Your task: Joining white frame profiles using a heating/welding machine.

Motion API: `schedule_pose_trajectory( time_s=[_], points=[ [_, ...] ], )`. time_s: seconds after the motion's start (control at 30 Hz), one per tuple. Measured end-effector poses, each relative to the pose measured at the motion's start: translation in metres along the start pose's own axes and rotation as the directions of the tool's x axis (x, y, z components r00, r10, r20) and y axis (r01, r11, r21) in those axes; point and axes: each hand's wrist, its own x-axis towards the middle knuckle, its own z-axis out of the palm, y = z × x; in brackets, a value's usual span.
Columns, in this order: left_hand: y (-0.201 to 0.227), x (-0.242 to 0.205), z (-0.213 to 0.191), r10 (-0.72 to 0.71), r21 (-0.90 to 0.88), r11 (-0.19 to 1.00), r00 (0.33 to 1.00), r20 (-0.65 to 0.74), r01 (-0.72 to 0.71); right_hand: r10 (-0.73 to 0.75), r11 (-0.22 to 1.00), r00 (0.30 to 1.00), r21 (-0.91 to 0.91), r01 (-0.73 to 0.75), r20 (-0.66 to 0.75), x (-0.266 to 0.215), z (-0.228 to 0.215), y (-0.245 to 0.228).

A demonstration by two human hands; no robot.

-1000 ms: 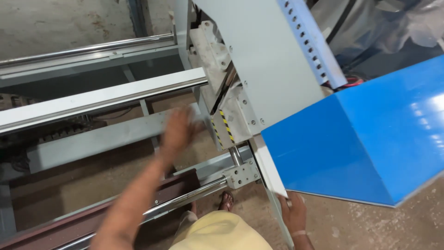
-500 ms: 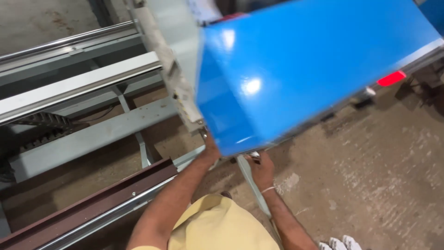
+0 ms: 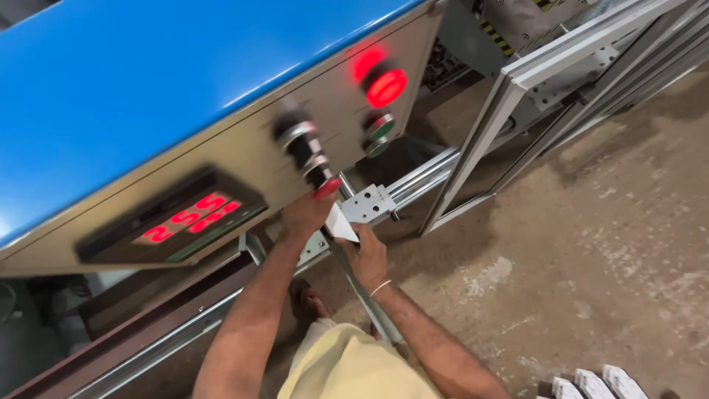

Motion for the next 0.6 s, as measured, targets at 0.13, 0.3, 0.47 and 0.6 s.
schedule_pose_trajectory(
  time_s=[0.13,0.3,0.47,0.6],
  points=[
    [-0.006,-0.003,0.0,0.092,-0.044,0.995,0.996,-0.014,-0.093,0.07,0.997,0.996,0.007,-0.071,0.053,0.0,0.008,0.006],
    [0.021,-0.002,-0.03,-0.254,0.039,0.967,0.93,0.267,0.253,0.174,0.983,0.983,-0.078,-0.169,0.066,-0.006,0.018,0.014],
    [0.096,-0.081,-0.051,0.018,-0.164,0.986,0.988,-0.153,-0.043,0.248,0.968,0.96,-0.065,-0.241,0.133,-0.01,0.02,0.024],
    [0.176,-0.102,-0.15,0.393,-0.254,0.867,0.902,-0.181,-0.429,-0.051,0.983,0.998,0.179,0.044,0.036,-0.002,-0.019,-0.023]
  ],
)
